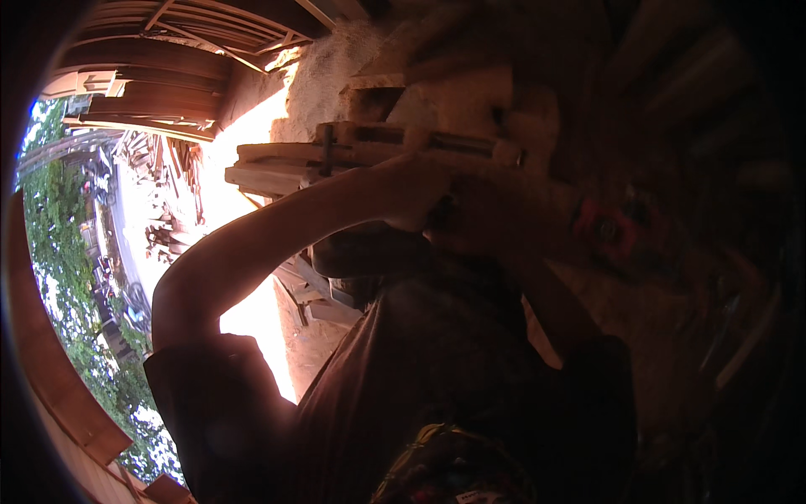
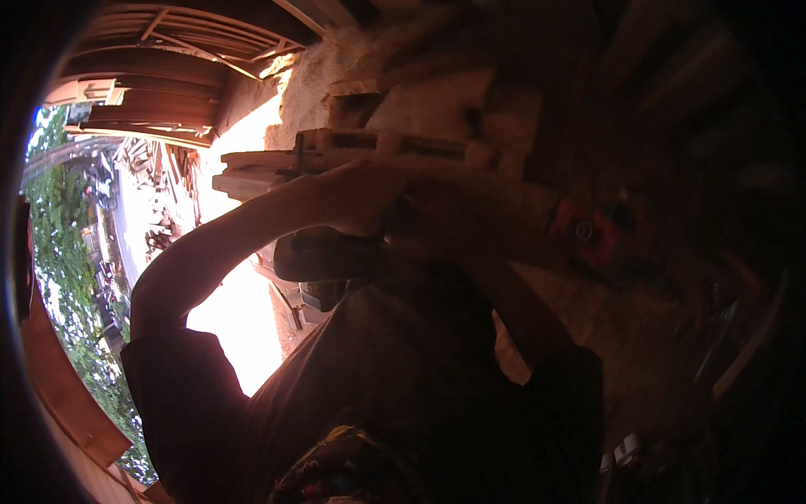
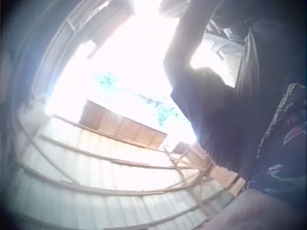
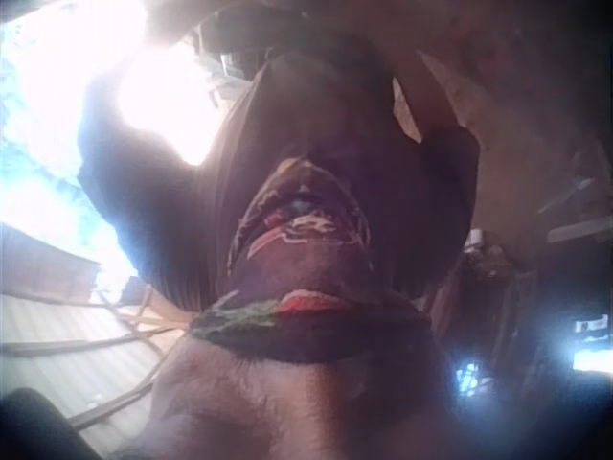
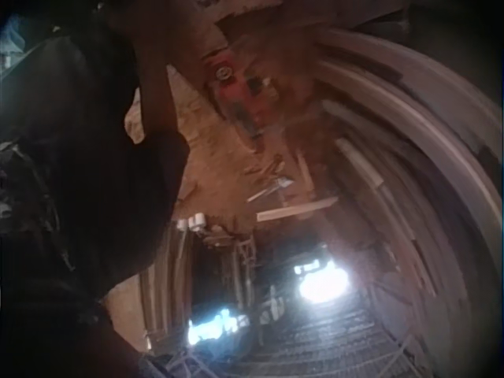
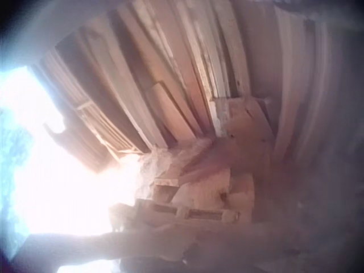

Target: The person measures a wooden plank with a try square and then uses a circular saw to cut it. They repeat the measuring and cutting process on the same plank multiple times.

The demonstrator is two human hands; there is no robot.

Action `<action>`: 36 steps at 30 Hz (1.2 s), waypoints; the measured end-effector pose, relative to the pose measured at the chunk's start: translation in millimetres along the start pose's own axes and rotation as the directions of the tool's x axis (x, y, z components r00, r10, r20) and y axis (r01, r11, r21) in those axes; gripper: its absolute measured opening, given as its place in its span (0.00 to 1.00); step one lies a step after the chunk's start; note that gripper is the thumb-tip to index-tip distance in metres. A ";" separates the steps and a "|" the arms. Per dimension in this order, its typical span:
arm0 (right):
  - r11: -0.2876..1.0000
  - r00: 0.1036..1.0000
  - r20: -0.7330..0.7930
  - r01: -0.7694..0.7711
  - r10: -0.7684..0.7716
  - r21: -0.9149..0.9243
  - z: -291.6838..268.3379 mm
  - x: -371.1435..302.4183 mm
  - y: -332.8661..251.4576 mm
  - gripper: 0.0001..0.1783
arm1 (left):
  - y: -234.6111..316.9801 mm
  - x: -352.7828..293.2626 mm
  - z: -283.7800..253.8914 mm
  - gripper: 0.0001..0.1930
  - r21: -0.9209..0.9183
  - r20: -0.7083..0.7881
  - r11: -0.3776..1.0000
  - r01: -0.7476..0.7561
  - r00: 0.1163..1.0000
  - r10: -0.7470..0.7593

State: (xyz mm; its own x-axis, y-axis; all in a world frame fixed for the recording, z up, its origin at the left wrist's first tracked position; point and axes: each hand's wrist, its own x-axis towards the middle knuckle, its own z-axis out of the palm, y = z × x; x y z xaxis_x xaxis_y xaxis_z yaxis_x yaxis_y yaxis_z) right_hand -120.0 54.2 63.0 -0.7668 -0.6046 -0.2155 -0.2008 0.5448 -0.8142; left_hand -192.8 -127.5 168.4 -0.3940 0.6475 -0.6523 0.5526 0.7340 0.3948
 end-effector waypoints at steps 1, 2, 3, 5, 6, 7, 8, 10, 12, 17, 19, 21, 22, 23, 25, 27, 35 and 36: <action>1.000 1.000 -0.011 -0.003 0.002 -0.023 2.3 -3.0 -1.1 0.52 | 1.9 -2.2 -0.2 0.28 -0.022 -0.017 1.000 -0.005 1.000 0.004; 0.999 1.000 -0.022 -0.005 0.004 -0.046 4.8 -5.4 -1.9 0.53 | 4.3 -5.4 -0.7 0.28 -0.044 -0.034 0.999 -0.009 0.999 0.008; 0.997 0.998 -0.056 0.013 -0.018 -0.078 6.5 -6.1 -3.1 0.52 | 8.0 -8.8 -4.4 0.28 -0.064 -0.054 0.998 -0.014 0.998 0.011; 0.988 0.991 -0.119 0.049 -0.066 -0.143 11.9 -6.4 -5.5 0.51 | 10.1 -15.8 -8.0 0.26 -0.085 -0.102 0.995 -0.048 0.994 0.040; 0.985 0.978 -0.172 0.093 -0.118 -0.145 15.6 -7.1 0.4 0.51 | 11.8 -17.5 -14.2 0.24 -0.092 -0.128 0.993 -0.073 0.990 0.061; 0.979 0.960 -0.223 0.138 -0.169 -0.150 20.9 -7.8 9.1 0.51 | 13.5 -18.9 -22.0 0.23 -0.082 -0.046 0.996 -0.044 0.998 0.040; 0.970 0.937 -0.271 0.181 -0.220 -0.159 23.9 -8.2 15.3 0.51 | 15.7 -20.6 -31.2 0.22 -0.071 0.036 0.997 -0.014 0.999 0.017; 0.985 0.968 -0.204 0.121 -0.145 -0.126 22.6 -7.3 10.8 0.52 | 15.5 -25.9 -33.3 0.21 -0.091 0.125 0.996 0.003 0.992 0.008; 0.988 0.981 -0.161 0.087 -0.108 -0.128 22.8 -5.9 10.5 0.52 | 6.4 -23.9 -31.9 0.20 -0.144 0.132 0.989 -0.045 0.989 0.064; 0.947 0.973 -0.132 0.143 -0.187 -0.286 13.2 -5.7 -1.4 0.49 | -9.9 -30.9 -22.4 0.21 -0.169 -0.009 0.978 -0.125 0.992 0.125; 0.991 0.988 -0.115 0.088 -0.099 -0.101 16.6 -0.7 1.5 0.45 | -12.0 -30.6 -23.1 0.22 -0.167 -0.035 0.976 -0.140 0.990 0.136; 0.988 0.990 -0.076 0.110 -0.119 -0.108 18.3 2.9 3.4 0.41 | -11.3 -30.2 -23.2 0.23 -0.164 -0.036 0.974 -0.156 0.988 0.152; 0.964 0.983 -0.046 0.164 -0.178 -0.207 17.4 2.7 4.0 0.39 | -11.1 -27.5 -22.5 0.22 -0.169 0.006 0.977 -0.130 0.991 0.133; 0.928 0.973 -0.012 0.218 -0.232 -0.302 17.4 2.4 5.6 0.37 | -11.9 -22.6 -22.8 0.22 -0.174 0.048 0.979 -0.105 0.992 0.114; 0.897 0.891 -0.217 0.330 -0.399 -0.294 24.7 0.3 19.8 0.35 | -16.8 -17.7 -20.7 0.21 -0.181 0.050 0.978 -0.107 0.992 0.118; 0.898 0.849 -0.308 0.363 -0.428 -0.249 27.6 0.0 25.2 0.33 | -24.7 -18.1 -16.4 0.22 -0.186 -0.023 0.969 -0.165 0.986 0.163; 0.982 0.945 -0.274 0.156 -0.180 -0.107 -4.9 -16.2 -10.9 0.40 | -27.0 -6.0 -23.5 0.33 -0.250 0.217 0.967 -0.039 0.971 0.095; 0.979 0.977 -0.154 0.121 -0.147 -0.166 -20.5 -21.7 -25.6 0.37 | -20.0 -7.0 -26.4 0.34 -0.283 0.226 0.959 -0.021 0.970 0.087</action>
State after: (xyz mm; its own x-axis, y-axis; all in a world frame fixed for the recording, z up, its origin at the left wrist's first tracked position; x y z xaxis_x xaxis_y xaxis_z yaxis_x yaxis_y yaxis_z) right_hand -110.8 65.3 99.5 -0.8136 -0.5813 -0.0084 -0.3903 0.5569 -0.7332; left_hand -220.5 -141.3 182.1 -0.1682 0.6462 -0.7444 0.3306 0.7484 0.5750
